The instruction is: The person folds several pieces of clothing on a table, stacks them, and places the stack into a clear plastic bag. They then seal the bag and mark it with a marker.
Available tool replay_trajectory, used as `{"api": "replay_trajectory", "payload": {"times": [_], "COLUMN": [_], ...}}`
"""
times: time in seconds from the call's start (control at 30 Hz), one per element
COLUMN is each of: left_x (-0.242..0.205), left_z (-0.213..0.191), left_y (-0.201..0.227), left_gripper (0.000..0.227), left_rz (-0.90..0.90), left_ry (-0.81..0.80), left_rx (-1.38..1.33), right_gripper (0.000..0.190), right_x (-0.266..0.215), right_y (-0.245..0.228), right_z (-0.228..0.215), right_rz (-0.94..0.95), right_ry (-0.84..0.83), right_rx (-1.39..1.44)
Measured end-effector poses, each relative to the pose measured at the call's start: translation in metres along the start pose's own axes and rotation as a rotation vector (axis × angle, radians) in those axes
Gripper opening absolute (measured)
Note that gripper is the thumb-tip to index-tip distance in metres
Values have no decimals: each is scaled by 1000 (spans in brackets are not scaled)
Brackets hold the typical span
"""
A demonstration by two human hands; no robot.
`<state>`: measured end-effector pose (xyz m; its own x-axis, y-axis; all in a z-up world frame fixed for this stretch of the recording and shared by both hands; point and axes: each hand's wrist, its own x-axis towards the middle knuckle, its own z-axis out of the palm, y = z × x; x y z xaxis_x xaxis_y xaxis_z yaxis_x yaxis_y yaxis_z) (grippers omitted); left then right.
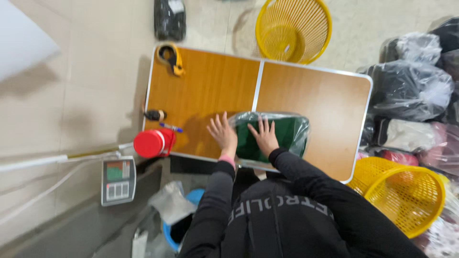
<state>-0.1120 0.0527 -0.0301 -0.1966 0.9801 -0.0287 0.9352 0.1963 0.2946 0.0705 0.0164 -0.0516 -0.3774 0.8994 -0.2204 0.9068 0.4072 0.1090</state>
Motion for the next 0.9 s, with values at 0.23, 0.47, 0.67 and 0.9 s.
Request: {"api": "replay_trajectory", "payload": {"times": [0.23, 0.47, 0.67, 0.9], "left_x": [-32, -48, -44, -63], "left_z": [-20, -49, -68, -50], "left_y": [1, 24, 33, 67], "left_gripper": [108, 120, 111, 91], "left_rz": [-91, -28, 282, 561], "left_ry": [-241, -400, -250, -167], "left_rx": [-21, -33, -69, 16], "right_gripper": [76, 79, 100, 94], "right_x": [2, -2, -18, -71], "right_y": [-3, 2, 26, 52], "right_z": [3, -4, -45, -52], "right_rz": [14, -13, -89, -63], "right_ry": [-41, -20, -176, 64], "right_rx": [9, 17, 42, 85]}}
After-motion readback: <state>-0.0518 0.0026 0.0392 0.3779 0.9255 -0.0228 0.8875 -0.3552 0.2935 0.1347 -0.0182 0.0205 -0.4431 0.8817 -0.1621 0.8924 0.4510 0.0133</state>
